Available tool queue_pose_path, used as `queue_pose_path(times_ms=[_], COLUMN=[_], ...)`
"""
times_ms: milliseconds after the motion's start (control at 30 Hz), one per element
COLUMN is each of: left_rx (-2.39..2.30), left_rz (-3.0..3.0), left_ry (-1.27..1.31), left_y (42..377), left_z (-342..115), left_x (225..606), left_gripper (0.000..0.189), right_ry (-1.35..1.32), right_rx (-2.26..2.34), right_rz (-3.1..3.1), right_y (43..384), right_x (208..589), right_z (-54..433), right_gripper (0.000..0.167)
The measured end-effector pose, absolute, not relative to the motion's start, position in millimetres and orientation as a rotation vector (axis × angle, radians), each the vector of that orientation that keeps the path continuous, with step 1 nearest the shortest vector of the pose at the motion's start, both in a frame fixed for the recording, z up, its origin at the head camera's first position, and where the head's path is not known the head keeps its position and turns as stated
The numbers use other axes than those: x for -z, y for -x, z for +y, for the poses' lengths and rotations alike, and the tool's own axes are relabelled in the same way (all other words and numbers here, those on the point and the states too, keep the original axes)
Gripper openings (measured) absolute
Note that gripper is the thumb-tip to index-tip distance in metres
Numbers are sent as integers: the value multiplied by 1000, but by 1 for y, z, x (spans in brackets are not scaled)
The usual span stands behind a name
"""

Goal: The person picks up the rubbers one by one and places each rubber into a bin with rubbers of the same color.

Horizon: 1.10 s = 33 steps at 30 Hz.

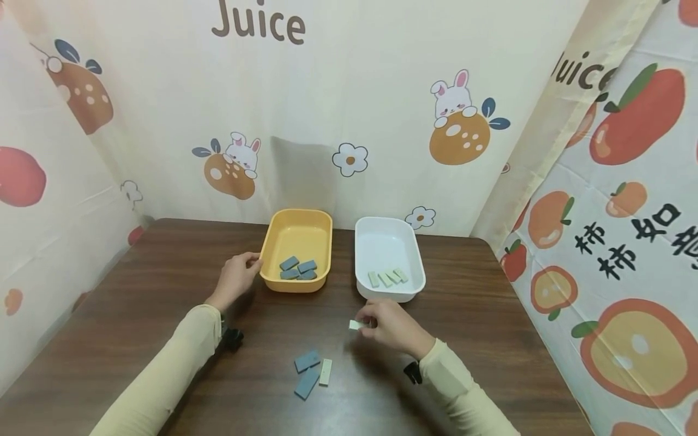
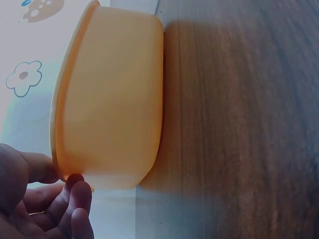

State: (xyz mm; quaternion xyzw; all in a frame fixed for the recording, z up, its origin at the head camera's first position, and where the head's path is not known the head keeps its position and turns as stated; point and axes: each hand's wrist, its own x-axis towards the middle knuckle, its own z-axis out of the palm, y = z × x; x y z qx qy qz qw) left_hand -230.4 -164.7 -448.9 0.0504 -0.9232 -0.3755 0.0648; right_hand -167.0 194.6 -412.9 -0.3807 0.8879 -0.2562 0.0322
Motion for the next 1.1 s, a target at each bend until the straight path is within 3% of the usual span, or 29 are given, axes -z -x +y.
queue_pose_path(times_ms=[333, 1100], left_rx=[1134, 1135], left_rz=[-2782, -2771], left_ry=[-140, -129], left_y=[230, 230], left_z=[-165, -165], left_x=[451, 451], left_gripper=[37, 36], right_ry=[1245, 1079], right_rx=[880, 873], right_rz=[2819, 2909], right_y=[179, 202], right_x=[410, 398], right_z=[198, 204], right_gripper=[12, 10])
